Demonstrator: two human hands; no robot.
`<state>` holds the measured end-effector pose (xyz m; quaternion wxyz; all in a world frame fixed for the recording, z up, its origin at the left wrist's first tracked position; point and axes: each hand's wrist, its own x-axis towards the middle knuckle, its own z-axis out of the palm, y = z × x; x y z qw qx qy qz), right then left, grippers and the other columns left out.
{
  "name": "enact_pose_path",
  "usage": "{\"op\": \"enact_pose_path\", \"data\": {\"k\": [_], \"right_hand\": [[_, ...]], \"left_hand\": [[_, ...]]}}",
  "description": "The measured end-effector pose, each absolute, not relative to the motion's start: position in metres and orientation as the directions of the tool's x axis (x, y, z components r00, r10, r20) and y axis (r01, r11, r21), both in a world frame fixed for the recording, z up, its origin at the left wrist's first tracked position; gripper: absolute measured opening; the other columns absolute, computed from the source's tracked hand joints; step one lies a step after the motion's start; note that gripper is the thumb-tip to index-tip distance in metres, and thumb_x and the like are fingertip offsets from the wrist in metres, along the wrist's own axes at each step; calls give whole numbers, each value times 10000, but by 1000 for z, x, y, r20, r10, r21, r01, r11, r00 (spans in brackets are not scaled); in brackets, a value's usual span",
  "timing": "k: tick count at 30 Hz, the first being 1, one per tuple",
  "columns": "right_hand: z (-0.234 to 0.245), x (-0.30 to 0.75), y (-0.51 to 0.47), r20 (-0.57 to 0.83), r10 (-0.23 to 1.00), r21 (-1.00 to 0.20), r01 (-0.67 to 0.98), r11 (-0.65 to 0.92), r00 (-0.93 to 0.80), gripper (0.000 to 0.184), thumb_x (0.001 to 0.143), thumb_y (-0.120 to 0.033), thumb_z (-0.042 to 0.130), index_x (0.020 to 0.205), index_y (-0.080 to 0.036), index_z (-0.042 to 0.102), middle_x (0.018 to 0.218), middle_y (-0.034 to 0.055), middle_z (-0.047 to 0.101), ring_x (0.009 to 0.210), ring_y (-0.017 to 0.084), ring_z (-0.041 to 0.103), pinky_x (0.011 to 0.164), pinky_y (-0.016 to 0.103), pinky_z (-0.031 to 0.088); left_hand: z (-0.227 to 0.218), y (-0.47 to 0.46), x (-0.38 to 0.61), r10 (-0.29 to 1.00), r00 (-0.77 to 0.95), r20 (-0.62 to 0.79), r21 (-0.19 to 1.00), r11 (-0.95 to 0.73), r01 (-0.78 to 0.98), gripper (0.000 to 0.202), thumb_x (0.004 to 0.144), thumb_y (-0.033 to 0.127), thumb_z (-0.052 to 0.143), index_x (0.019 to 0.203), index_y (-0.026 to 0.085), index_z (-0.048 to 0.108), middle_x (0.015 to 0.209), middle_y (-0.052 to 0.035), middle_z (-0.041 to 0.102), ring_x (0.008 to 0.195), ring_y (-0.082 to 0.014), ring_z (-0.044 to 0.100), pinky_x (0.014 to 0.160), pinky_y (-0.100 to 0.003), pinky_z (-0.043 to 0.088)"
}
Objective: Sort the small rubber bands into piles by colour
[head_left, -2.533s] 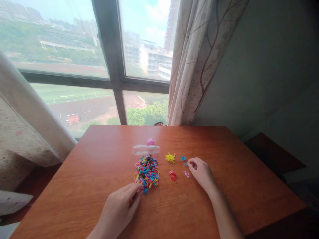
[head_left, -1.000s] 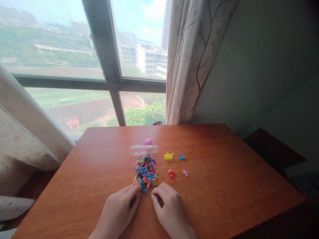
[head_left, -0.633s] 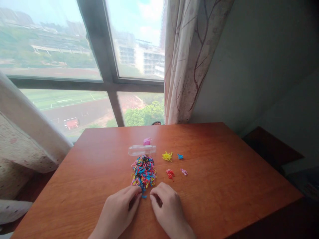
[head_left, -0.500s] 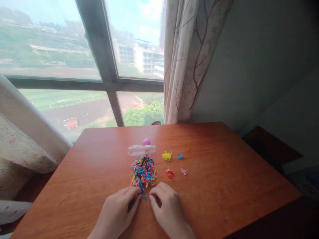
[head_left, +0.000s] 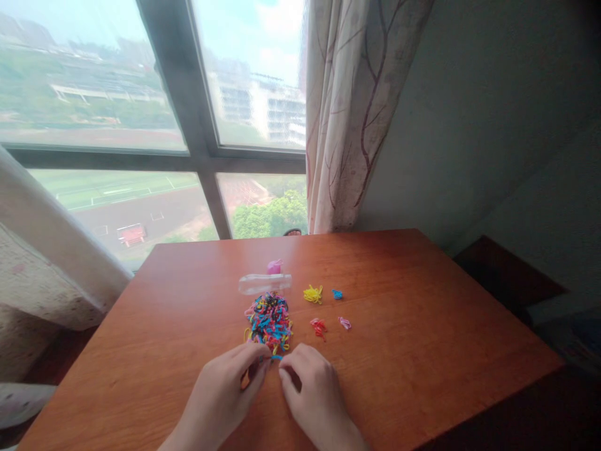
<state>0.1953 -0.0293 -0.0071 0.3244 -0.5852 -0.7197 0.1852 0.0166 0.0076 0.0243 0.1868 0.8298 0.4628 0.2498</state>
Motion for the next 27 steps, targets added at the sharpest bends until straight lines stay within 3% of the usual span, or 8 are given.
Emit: {"op": "enact_pose_path", "data": {"k": [3,6,11,13,17,22,27], "right_hand": [[-10,195,-29,254,963,-645,726,239,-92,178,805,-61,592,780,-237,598,794,-20,622,764,154,590,683,232,383],[-14,194,-28,258,963,-636,738,225,-72,186,788,-57,591,783,-242,598,787,-22,623,760,156,592,691,232,392],[-17,194,-29,260,963,-640,734,228,-72,172,795,-63,590,791,-235,593,799,-17,626,770,159,602,696,235,397],[-16,195,-29,263,962,-653,722,230,-68,176,790,-55,589,793,-231,596,797,-15,627,767,158,606,690,232,398],[-15,195,-29,250,967,-683,697,218,-58,201,770,-34,589,790,-232,614,814,-11,647,778,167,621,693,235,411],[-16,195,-29,229,971,-702,681,208,-60,249,755,-17,590,840,-242,652,866,-4,669,833,183,633,767,252,437],[-17,195,-29,226,972,-683,701,207,-66,203,775,-34,597,813,-230,630,833,-7,650,811,172,619,740,241,420]], "left_hand": [[47,29,43,833,494,249,484,-549,682,187,891,220,484,871,237,669,683,23,687,573,-109,614,540,-182,427],[65,56,82,811,561,163,403,-574,713,203,871,166,488,821,227,675,738,-2,715,691,-141,665,603,-209,434],[67,95,141,823,566,47,354,-544,761,175,914,192,513,904,206,687,848,-45,725,784,-190,689,679,-282,490],[62,106,156,835,550,-28,332,-512,793,156,937,251,546,988,177,674,961,-62,710,868,-200,681,758,-339,531],[51,119,174,841,518,-156,294,-461,837,340,933,350,600,1224,176,578,1223,-80,617,1031,-207,636,867,-419,553],[47,120,180,827,521,-213,283,-458,843,337,932,341,600,1230,184,578,1239,-82,611,1050,-215,631,875,-420,549],[53,113,172,823,542,-169,311,-478,822,294,939,344,587,1176,171,607,1168,-76,646,989,-198,649,850,-405,553]]}}
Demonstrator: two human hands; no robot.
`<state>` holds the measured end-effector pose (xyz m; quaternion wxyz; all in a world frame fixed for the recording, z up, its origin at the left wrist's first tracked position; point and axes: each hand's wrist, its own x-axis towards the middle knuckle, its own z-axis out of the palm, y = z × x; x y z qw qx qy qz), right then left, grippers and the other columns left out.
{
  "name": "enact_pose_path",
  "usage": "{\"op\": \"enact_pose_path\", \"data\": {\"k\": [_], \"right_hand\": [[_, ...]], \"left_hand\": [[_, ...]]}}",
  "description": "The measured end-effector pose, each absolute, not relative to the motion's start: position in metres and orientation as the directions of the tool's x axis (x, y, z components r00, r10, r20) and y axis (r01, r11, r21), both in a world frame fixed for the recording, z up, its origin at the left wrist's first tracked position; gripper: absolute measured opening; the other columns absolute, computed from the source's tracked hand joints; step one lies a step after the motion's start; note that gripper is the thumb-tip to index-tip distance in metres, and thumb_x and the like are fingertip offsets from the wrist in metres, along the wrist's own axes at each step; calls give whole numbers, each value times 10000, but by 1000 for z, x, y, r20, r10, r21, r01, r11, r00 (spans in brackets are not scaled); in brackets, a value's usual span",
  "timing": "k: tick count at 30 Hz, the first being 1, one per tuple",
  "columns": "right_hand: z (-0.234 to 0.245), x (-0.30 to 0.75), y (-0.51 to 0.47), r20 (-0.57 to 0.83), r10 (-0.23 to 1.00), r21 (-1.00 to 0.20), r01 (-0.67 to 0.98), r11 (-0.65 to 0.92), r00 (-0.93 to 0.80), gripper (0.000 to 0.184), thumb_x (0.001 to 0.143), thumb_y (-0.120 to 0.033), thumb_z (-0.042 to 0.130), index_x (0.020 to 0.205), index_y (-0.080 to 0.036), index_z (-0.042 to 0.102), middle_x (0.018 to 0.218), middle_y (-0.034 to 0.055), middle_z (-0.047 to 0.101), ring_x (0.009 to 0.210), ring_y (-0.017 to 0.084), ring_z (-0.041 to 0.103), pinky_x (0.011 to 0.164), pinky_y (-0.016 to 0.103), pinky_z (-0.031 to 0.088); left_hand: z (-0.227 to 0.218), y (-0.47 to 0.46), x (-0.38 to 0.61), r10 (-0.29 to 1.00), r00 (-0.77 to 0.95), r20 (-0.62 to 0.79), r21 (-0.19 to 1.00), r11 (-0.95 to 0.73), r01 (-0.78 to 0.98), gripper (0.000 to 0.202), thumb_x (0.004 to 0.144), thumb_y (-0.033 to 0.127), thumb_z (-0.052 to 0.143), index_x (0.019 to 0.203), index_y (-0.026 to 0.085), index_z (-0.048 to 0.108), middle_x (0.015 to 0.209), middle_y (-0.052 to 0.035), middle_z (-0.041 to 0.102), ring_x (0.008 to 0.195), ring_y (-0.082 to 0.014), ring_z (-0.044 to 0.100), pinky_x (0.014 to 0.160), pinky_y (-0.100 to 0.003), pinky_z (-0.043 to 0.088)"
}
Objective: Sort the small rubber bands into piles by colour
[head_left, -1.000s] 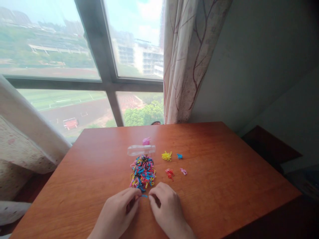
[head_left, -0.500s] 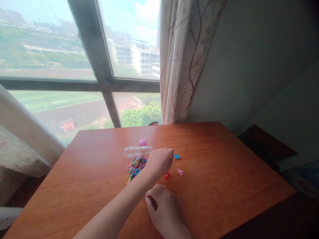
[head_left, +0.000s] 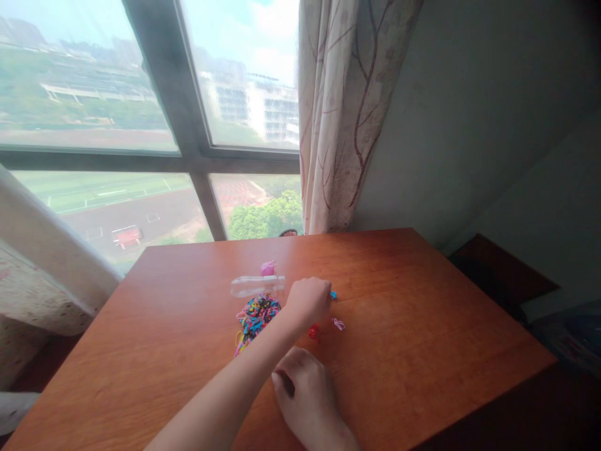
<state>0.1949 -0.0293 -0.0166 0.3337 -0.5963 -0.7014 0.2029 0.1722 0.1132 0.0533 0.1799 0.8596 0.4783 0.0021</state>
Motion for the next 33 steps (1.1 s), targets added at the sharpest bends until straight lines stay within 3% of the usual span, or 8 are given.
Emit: {"op": "enact_pose_path", "data": {"k": [5,10,16,23,33], "right_hand": [[-19,195,-30,250,965,-642,732,225,-77,171,790,-56,594,789,-227,593,801,-19,612,780,157,587,709,237,377],[-15,196,-30,229,971,-673,710,207,-67,178,824,-56,560,789,-229,587,800,-22,602,761,147,575,684,235,354],[-10,196,-27,196,980,-712,685,154,-16,175,851,-66,559,844,-229,623,805,-16,619,705,139,582,646,228,361],[-8,196,-20,233,972,-669,728,152,11,145,866,-99,581,865,-235,632,800,-13,642,696,146,624,641,225,389],[-10,195,-18,252,967,-601,789,128,34,184,852,-73,576,911,-239,628,823,-7,636,727,160,647,648,231,412]], "left_hand": [[71,99,136,846,533,-18,376,-488,787,181,924,289,532,940,221,699,852,-32,736,793,-188,684,700,-291,491],[79,69,77,890,447,88,433,-438,788,192,912,293,503,912,224,683,793,-2,732,716,-159,659,627,-239,437],[41,31,23,927,328,183,568,-372,734,214,912,327,496,875,224,680,646,36,682,527,-116,580,520,-197,419],[2,5,1,907,286,308,567,-417,710,161,888,295,533,904,242,684,734,42,722,557,-105,635,557,-177,479],[-4,3,2,907,314,280,545,-419,726,158,912,289,517,941,265,670,787,45,738,646,-122,686,613,-184,506]]}}
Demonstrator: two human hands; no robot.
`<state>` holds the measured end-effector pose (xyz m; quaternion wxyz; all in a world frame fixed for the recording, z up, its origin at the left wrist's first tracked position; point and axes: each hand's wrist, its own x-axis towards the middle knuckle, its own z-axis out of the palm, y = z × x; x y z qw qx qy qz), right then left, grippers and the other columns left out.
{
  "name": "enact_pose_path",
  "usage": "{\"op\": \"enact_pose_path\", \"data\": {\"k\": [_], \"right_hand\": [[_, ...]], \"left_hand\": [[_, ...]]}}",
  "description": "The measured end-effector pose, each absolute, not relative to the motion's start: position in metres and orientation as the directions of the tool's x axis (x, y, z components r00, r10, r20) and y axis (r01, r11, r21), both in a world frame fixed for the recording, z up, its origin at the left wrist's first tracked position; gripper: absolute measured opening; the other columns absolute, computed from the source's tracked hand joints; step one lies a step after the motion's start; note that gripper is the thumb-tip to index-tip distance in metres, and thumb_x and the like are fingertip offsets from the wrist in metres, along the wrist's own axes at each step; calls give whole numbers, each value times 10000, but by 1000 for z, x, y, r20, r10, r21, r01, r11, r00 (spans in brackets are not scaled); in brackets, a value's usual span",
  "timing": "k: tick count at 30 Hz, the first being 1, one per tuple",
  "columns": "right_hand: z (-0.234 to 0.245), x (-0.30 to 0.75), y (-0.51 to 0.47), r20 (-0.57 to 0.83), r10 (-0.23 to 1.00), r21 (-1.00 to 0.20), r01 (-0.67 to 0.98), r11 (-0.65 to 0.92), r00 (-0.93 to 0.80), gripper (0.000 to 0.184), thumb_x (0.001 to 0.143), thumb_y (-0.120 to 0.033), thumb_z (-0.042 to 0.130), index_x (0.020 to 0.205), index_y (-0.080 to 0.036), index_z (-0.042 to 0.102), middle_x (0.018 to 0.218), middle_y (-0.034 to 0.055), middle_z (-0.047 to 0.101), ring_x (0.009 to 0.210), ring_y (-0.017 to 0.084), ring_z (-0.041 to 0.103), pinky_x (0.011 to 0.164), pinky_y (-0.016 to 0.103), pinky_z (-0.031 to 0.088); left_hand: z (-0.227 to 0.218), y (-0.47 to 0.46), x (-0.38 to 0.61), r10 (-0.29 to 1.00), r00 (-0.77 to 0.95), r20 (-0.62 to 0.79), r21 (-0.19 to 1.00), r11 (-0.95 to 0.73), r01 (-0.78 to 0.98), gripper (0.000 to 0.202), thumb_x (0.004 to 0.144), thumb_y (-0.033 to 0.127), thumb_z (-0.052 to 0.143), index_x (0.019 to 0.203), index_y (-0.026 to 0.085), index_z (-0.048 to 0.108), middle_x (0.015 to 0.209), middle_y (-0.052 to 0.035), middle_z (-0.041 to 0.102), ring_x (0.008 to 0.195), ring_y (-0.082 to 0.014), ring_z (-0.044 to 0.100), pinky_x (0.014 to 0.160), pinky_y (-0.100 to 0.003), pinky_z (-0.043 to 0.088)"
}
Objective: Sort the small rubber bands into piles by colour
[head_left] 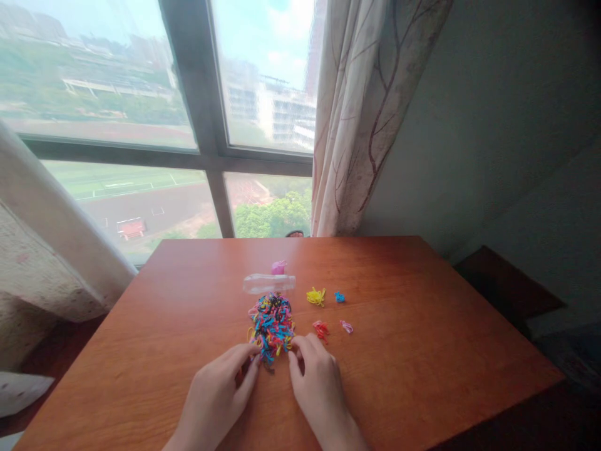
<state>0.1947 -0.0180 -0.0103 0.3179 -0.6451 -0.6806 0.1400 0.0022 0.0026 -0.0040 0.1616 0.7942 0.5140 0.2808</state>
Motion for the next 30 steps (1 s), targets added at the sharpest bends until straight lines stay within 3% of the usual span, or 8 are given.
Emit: {"op": "enact_pose_path", "data": {"k": [8,19,30], "right_hand": [[-13,196,-16,262,964,-652,743,152,33,162,862,-83,571,850,-232,633,795,-13,629,711,150,628,661,226,401],[7,202,-22,205,979,-799,574,179,-20,125,823,-103,613,763,-205,654,711,-32,613,574,103,534,548,195,364],[13,202,-24,115,993,-921,372,117,-27,90,829,-168,608,778,-196,677,700,-30,604,594,107,525,541,191,369]], "left_hand": [[-1,2,4,906,318,280,537,-422,730,165,911,257,503,949,268,663,778,45,732,619,-118,671,595,-184,494],[2,0,4,903,326,280,555,-430,712,180,906,228,496,956,256,666,788,22,736,604,-118,655,578,-178,488],[2,-5,14,889,402,222,673,-437,596,187,905,268,550,1060,225,646,635,47,645,511,-98,551,512,-167,436]]}}
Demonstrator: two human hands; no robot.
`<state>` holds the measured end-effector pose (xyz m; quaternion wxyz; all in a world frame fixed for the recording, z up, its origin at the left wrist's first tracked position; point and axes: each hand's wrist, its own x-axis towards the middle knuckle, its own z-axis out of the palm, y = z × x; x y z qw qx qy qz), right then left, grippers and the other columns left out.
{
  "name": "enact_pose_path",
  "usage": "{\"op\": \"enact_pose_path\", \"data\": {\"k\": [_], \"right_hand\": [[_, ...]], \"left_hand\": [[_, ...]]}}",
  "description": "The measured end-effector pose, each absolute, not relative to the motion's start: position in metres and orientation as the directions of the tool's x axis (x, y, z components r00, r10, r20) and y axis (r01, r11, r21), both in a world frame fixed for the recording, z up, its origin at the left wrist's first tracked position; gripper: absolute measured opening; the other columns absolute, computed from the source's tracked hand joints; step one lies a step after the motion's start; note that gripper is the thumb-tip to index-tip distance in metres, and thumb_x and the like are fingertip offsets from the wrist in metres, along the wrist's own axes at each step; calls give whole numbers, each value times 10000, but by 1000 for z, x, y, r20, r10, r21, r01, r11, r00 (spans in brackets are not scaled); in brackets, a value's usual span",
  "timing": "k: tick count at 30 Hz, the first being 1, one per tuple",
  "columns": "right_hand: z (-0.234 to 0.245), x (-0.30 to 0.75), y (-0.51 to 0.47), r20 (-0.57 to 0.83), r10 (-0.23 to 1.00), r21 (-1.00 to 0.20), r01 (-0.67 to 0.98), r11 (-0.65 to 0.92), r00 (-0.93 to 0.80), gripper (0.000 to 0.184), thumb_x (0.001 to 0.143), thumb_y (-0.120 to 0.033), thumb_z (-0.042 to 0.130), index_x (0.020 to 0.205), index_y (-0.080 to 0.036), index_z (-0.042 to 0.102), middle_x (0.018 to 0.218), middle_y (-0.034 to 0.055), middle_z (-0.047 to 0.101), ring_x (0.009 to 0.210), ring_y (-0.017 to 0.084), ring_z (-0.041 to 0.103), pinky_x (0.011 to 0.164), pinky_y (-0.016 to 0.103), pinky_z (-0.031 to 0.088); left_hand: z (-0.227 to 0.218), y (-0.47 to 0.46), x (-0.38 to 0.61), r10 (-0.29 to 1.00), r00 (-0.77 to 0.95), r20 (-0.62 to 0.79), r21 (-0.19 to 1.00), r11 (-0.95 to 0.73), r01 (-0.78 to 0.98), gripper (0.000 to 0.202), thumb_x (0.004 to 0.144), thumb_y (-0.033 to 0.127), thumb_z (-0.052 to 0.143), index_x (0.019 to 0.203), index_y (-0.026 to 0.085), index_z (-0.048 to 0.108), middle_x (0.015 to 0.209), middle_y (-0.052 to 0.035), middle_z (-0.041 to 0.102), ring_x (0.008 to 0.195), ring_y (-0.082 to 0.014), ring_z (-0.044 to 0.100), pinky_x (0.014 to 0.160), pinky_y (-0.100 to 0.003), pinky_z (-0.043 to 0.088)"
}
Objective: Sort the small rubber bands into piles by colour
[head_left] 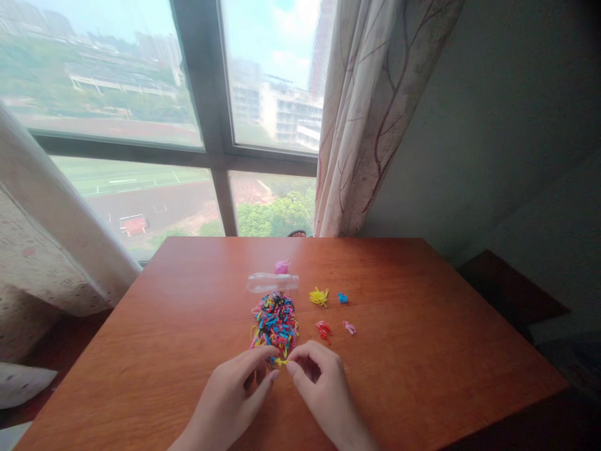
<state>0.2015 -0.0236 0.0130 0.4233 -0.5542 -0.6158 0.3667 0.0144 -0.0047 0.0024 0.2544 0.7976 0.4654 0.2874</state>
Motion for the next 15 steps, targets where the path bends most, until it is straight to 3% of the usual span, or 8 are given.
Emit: {"op": "enact_pose_path", "data": {"k": [7,10,15], "right_hand": [[16,201,-25,62,997,-961,269,69,-37,91,834,-201,614,780,-181,684,700,-22,617,601,109,528,547,192,379],[16,203,-25,61,998,-957,282,67,-31,95,832,-208,617,770,-179,682,696,-20,620,597,110,533,543,196,382],[15,219,-18,106,993,-912,394,116,-48,118,850,-229,595,772,-190,674,695,-17,624,589,116,537,538,203,388]], "left_hand": [[8,-3,16,891,393,229,745,-420,519,144,892,270,557,861,201,680,628,28,651,524,-99,554,529,-165,453],[13,-2,17,894,386,227,741,-416,527,173,886,262,549,781,201,671,614,25,644,518,-102,558,522,-166,451],[14,-1,16,900,377,220,741,-405,536,177,890,243,517,797,201,662,645,16,662,540,-108,591,537,-166,467]]}}
